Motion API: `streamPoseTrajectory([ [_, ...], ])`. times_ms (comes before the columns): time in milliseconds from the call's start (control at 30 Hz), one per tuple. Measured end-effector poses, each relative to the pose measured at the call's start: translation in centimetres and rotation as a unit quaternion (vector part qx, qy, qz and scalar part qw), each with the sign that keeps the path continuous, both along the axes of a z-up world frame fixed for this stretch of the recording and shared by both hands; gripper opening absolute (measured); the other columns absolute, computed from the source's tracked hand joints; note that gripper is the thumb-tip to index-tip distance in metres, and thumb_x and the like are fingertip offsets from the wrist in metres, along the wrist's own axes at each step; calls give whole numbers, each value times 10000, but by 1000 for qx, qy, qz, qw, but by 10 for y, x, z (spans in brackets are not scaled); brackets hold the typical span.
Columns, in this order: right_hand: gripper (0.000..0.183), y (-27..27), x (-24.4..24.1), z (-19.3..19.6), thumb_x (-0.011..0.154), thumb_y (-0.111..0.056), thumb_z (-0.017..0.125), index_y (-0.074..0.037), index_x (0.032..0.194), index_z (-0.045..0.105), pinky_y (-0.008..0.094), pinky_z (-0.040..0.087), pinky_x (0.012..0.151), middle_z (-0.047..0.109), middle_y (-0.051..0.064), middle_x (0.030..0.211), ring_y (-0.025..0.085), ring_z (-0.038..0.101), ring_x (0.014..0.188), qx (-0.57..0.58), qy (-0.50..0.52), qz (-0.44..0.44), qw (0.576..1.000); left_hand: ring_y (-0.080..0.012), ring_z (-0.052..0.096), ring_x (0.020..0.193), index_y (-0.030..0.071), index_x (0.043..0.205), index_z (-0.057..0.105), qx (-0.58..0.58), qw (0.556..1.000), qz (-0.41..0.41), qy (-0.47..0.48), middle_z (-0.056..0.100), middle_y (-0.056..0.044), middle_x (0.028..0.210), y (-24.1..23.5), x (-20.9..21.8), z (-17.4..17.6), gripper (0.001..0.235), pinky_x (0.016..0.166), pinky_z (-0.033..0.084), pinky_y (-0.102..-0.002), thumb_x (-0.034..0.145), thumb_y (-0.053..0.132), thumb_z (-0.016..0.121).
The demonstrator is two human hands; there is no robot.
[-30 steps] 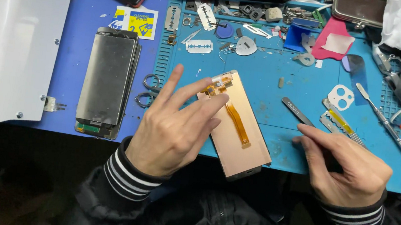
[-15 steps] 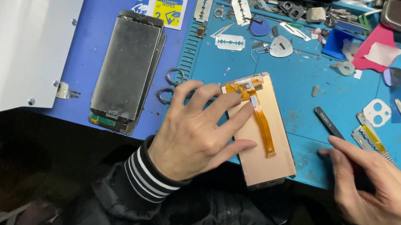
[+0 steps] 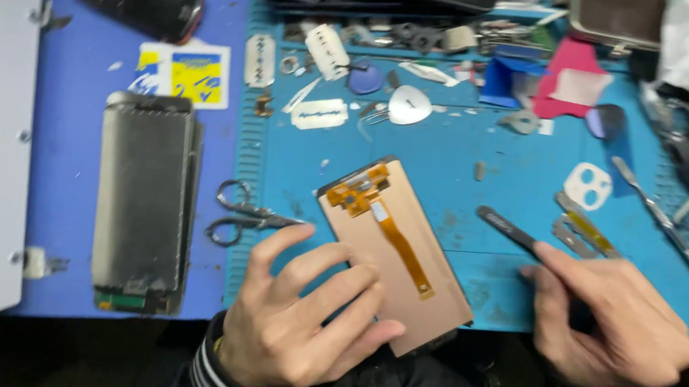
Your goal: Repairing or remanufacturing a smartphone screen assembly.
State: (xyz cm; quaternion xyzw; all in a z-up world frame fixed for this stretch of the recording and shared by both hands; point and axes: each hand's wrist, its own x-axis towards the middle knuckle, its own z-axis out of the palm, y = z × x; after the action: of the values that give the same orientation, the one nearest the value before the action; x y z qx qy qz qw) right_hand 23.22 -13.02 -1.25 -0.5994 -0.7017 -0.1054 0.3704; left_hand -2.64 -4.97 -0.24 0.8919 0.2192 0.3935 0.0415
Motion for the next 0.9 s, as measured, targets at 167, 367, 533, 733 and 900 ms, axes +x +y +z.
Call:
streamPoseTrajectory([
  [167, 76, 6, 0, 7, 969, 29, 730, 78, 1000, 778, 346, 529, 725, 751, 151, 879, 300, 637, 735, 25, 8, -27, 999, -253, 672, 937, 109, 849, 712, 48, 999, -14, -11, 750, -31, 937, -1, 2, -6, 229, 893, 504, -473, 973, 301, 689],
  [367, 85, -2, 4, 16, 969, 19, 713, 24, 1034, 768, 410, 527, 913, 766, 144, 981, 332, 675, 944, 26, 17, -40, 999, -276, 642, 948, 109, 846, 734, 56, 998, -15, -5, 746, -43, 956, -5, 0, -11, 226, 879, 504, -462, 954, 308, 719],
  [533, 120, -14, 31, 33, 988, 18, 779, 63, 1099, 789, 381, 569, 846, 778, 179, 1033, 289, 703, 882, -13, -47, -88, 995, -282, 635, 933, 99, 835, 716, 43, 999, -19, -25, 732, -50, 937, -6, -3, -10, 229, 871, 513, -467, 957, 293, 721],
  [733, 68, -15, 32, 56, 1195, 164, 652, 187, 1213, 714, 400, 583, 950, 750, 252, 1138, 311, 710, 949, -2, -9, -151, 989, -271, 642, 906, 58, 835, 712, 49, 996, -61, -37, 716, -67, 917, -2, -8, -7, 212, 858, 522, -461, 988, 201, 677],
  [900, 160, -6, 37, 48, 1161, 253, 563, 161, 1114, 685, 468, 564, 1029, 744, 302, 1171, 408, 705, 1081, 32, -30, -101, 994, -261, 648, 912, 67, 839, 717, 37, 998, -50, -33, 716, -65, 906, -1, -9, -7, 192, 858, 523, -462, 984, 184, 674],
])
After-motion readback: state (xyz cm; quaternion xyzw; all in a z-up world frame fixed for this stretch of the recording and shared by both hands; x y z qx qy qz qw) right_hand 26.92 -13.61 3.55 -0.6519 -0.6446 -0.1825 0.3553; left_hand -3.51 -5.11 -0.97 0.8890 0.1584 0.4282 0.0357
